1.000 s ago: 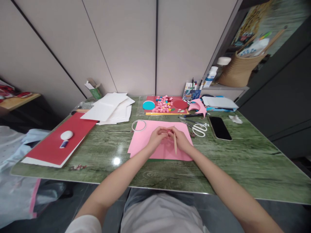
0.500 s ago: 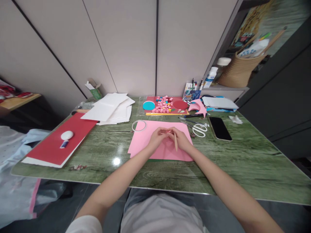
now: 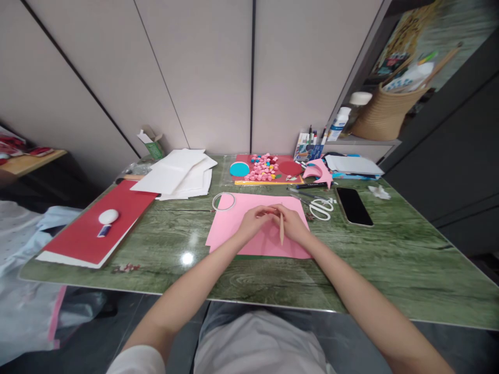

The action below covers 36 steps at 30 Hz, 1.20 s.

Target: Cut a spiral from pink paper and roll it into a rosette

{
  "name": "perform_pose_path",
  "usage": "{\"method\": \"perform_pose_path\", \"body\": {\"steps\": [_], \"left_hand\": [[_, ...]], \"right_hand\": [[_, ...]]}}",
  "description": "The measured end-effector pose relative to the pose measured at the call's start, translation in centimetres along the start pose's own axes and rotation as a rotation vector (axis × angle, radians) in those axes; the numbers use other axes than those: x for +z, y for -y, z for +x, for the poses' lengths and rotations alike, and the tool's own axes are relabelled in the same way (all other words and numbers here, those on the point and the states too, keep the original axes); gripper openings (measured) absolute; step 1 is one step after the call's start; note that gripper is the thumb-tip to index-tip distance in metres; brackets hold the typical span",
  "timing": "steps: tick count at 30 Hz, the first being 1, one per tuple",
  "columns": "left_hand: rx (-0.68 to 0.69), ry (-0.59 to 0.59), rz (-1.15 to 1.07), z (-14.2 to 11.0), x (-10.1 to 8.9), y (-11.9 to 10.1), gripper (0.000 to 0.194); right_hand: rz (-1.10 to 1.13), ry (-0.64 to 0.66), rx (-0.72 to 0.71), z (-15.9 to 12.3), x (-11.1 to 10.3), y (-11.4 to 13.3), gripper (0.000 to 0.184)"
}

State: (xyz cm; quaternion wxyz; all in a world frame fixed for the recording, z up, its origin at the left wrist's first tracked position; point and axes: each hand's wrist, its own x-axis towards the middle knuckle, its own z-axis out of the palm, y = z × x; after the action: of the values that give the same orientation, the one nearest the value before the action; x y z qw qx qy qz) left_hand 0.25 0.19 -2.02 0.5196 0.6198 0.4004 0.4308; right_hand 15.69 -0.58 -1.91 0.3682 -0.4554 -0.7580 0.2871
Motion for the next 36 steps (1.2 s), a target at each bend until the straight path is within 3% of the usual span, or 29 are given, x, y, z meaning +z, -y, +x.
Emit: {"method": "perform_pose_path", "body": {"steps": [6,17,22,25,30,36], "left_hand": [[0.060,-0.020,0.222,-0.9,0.1,-1.0,0.024],[0.073,-0.057,0.203,-1.3,0.5,-2.1,0.023],[0.062,-0.040,0.060,-1.1,0.7,-1.4,0.025],[-0.011,-0.077,-0.076,-0.6,0.6,-0.6,0.031],[-0.171,-0.021,-0.353,-0.1,0.3,-0.4,0.019],[-0.139,-0.014,-0.255,-0.3,0.2,-0.7,0.016]], "right_hand": [[-0.032,0.070,0.020,-0.2,0.3,-0.3,0.021],[-0.074,0.035,0.043,-0.2,0.5,-0.1,0.016],[-0.061,0.045,0.034,-0.2,0.5,-0.2,0.020],[-0.067,0.065,0.018,-0.2,0.2,-0.2,0.021],[-0.124,0.037,0.042,-0.1,-0.3,0.0,0.024],[-0.159,0.010,0.049,0.0,-0.4,0.1,0.024]]}}
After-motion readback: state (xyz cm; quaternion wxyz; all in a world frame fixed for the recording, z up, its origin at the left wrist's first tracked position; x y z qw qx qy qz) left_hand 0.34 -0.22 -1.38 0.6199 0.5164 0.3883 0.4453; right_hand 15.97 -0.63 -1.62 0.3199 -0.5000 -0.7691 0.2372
